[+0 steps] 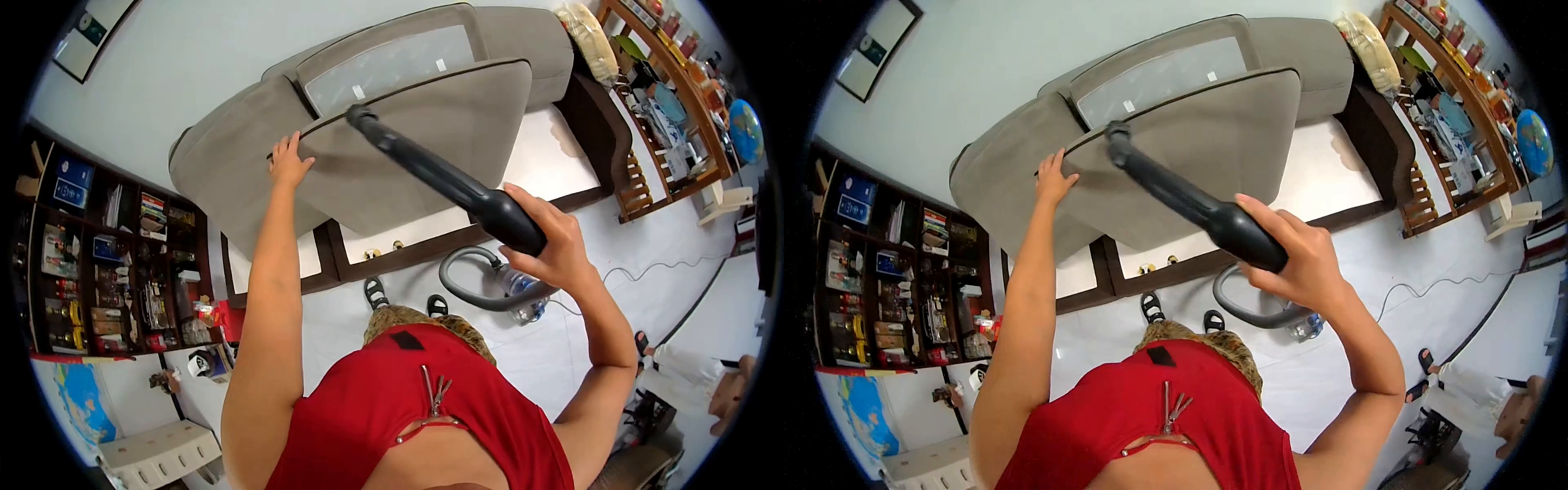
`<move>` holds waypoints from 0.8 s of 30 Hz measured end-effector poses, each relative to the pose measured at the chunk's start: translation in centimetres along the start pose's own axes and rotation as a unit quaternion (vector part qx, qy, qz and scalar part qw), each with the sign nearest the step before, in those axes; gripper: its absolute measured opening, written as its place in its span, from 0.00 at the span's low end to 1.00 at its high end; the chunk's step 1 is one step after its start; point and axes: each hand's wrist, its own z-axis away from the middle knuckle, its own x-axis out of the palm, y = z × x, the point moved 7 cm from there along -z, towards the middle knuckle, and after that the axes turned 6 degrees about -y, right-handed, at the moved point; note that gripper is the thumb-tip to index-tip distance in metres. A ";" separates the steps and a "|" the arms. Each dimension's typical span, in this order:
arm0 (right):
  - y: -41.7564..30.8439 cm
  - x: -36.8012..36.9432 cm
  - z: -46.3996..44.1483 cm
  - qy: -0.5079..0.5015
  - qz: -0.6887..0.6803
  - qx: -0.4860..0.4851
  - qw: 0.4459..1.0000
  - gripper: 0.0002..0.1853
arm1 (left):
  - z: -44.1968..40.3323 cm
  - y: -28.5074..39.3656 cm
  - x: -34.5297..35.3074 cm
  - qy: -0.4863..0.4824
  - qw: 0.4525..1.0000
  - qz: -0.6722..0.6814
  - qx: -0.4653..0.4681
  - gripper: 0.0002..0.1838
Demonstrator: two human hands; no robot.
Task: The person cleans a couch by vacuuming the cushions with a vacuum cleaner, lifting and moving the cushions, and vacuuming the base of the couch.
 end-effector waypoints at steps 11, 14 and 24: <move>0.8 -1.9 -6.1 -0.115 0.044 -0.027 0.992 0.42 | 3.2 -0.4 0.0 -0.008 1.000 0.000 -0.009 0.46; 2.1 -4.8 -5.0 -0.107 0.056 0.012 0.993 0.44 | 3.4 -0.3 0.4 0.006 1.000 0.016 -0.004 0.45; 1.5 -3.2 -6.2 -0.105 -0.027 -0.067 0.992 0.42 | 3.1 -0.9 1.0 0.002 1.000 0.011 -0.006 0.45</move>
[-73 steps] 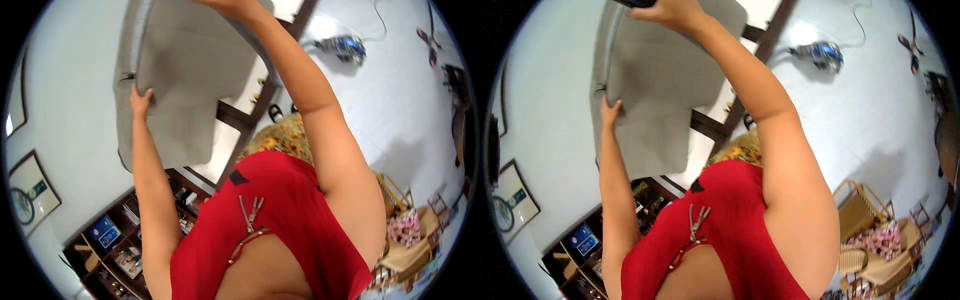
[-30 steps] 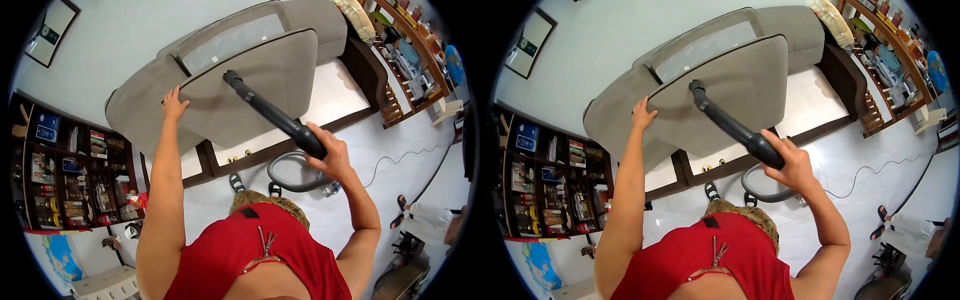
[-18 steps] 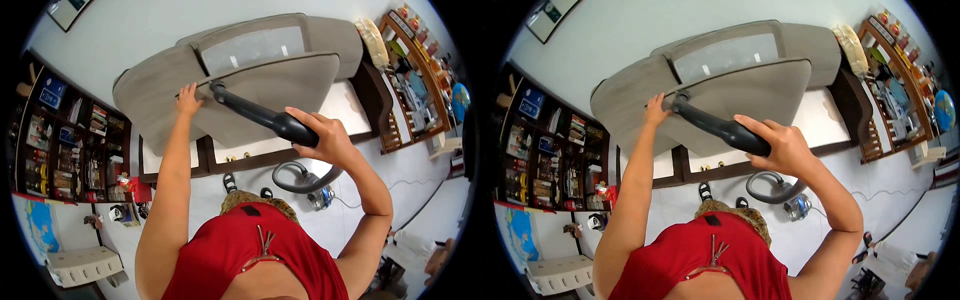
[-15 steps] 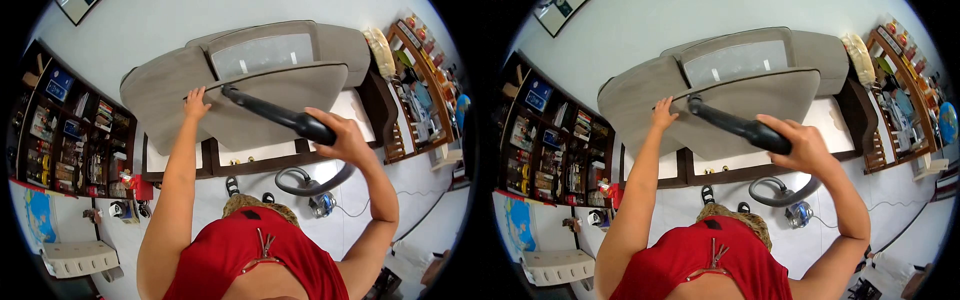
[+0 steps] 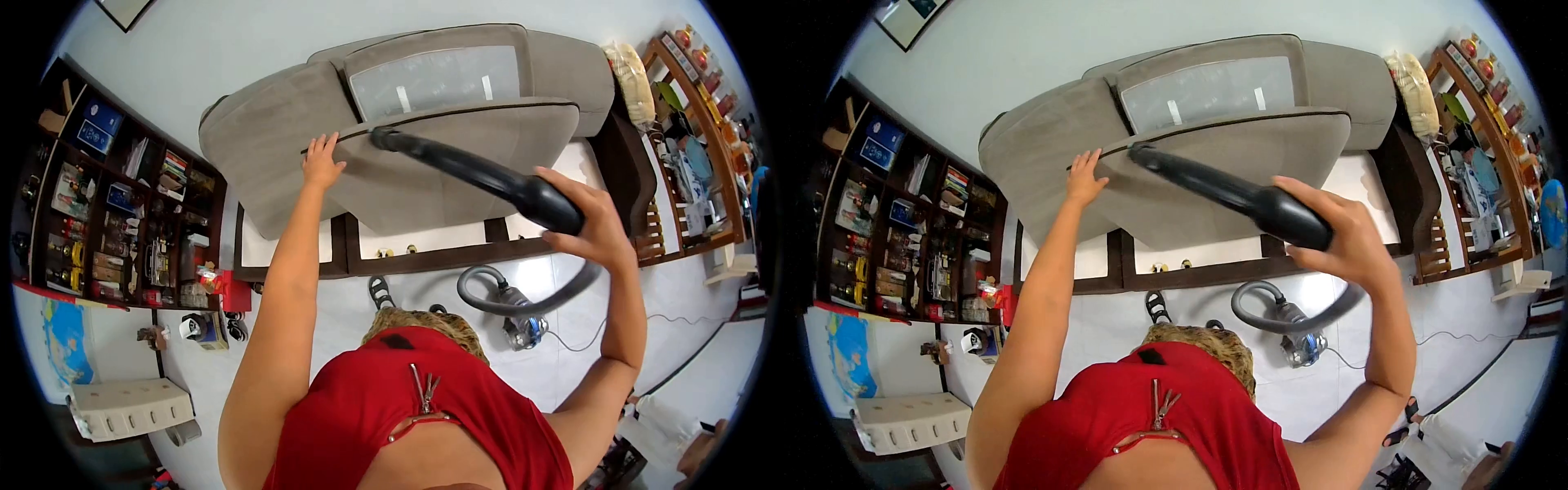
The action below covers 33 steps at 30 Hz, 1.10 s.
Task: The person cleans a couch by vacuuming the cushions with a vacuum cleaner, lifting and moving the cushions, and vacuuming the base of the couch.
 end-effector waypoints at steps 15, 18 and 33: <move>3.9 -6.5 6.2 0.045 0.060 0.180 0.981 0.43 | -0.5 0.3 -0.5 0.018 1.000 0.006 0.007 0.45; 2.8 -6.7 6.4 0.052 0.060 0.144 0.986 0.43 | -0.8 0.5 -0.4 0.011 1.000 0.000 -0.004 0.45; 2.6 -3.4 2.1 0.022 0.047 0.071 0.996 0.42 | -0.7 -1.2 0.5 0.028 0.999 0.012 0.017 0.45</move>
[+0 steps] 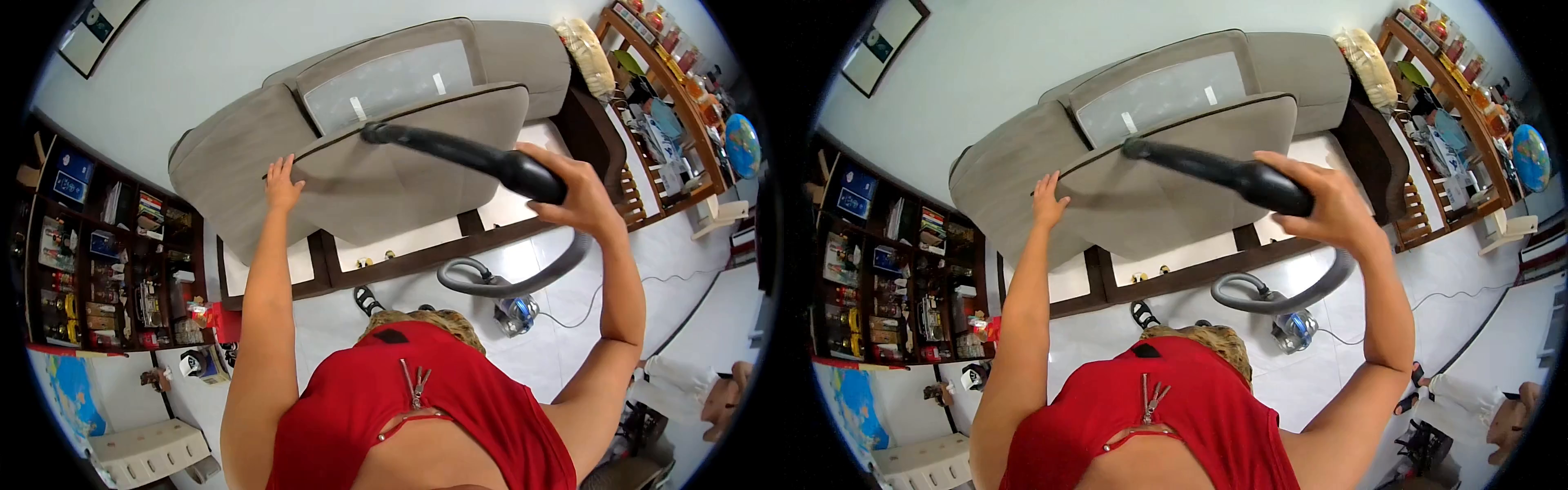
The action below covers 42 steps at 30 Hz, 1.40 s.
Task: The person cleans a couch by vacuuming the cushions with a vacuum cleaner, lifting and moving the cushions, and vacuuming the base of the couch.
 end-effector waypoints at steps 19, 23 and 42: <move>-0.1 -2.9 5.3 0.047 -0.074 0.049 0.995 0.42 | 2.2 1.8 -1.5 -0.005 1.000 0.003 -0.004 0.44; -2.1 2.4 -1.7 -0.013 -0.111 -0.004 0.994 0.39 | 3.5 2.1 -1.4 0.006 1.000 -0.004 -0.008 0.43; 6.7 -12.7 1.3 0.003 -0.056 0.171 0.984 0.41 | 7.4 3.4 -2.5 0.021 1.000 -0.004 -0.008 0.43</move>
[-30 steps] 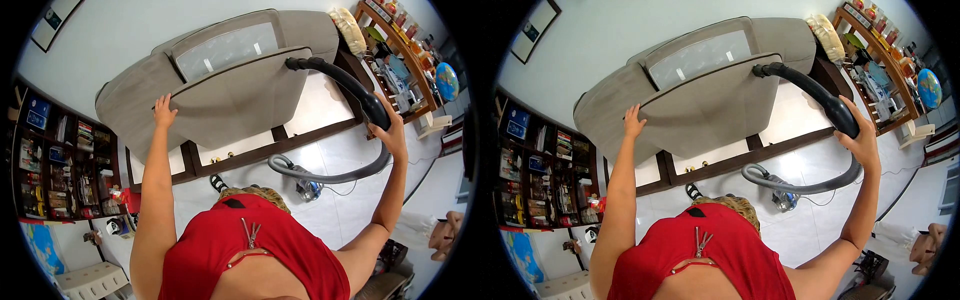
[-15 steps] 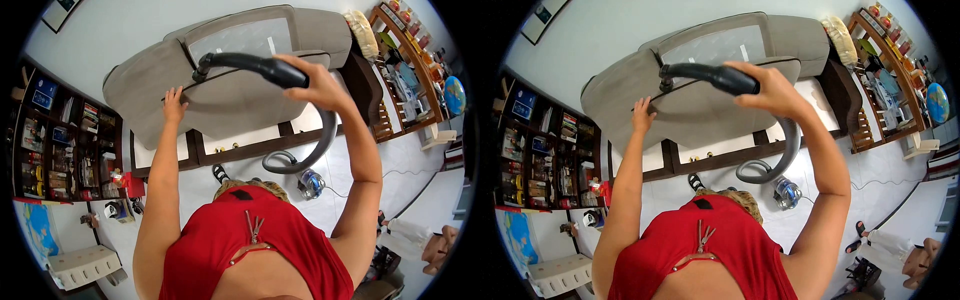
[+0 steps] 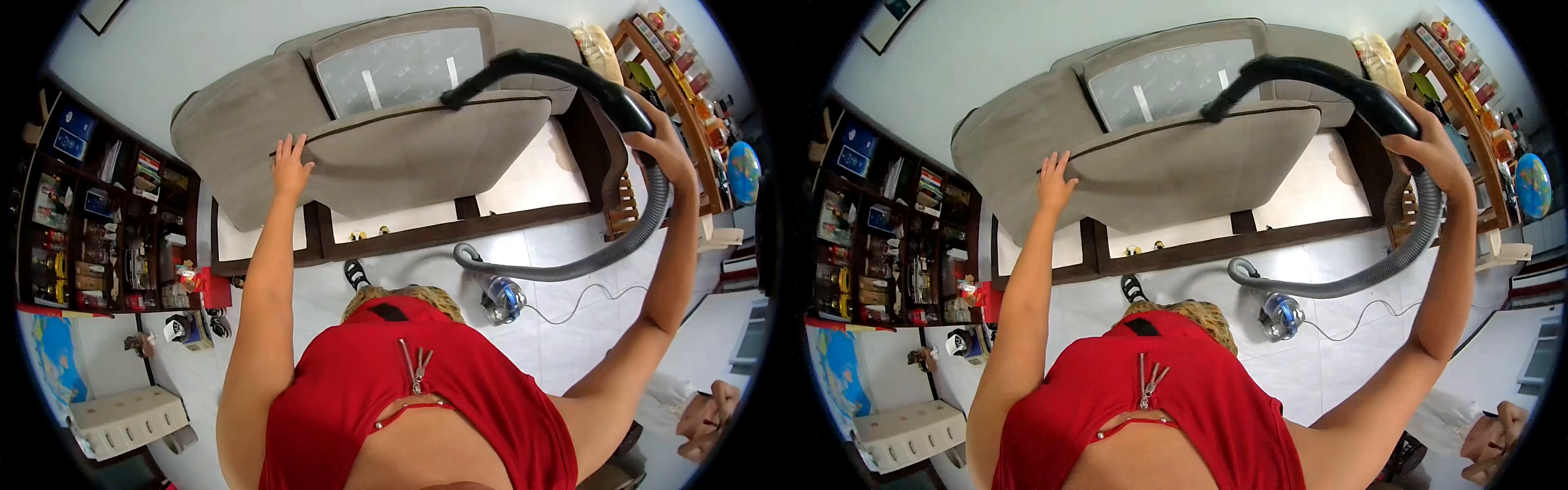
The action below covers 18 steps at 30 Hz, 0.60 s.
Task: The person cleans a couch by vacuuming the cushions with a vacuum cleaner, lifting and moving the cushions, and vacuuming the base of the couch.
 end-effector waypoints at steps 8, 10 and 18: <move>-5.8 5.3 3.3 0.016 -0.003 -0.110 0.994 0.42 | -1.5 -1.7 1.8 0.021 0.999 0.013 0.028 0.44; -8.4 9.4 2.9 -0.052 -0.008 -0.172 0.984 0.40 | -2.3 -1.7 1.7 0.007 1.000 0.006 0.025 0.44; -8.2 14.6 1.9 -0.051 0.081 -0.216 0.972 0.41 | -3.4 -1.6 0.7 -0.042 0.999 0.000 0.000 0.45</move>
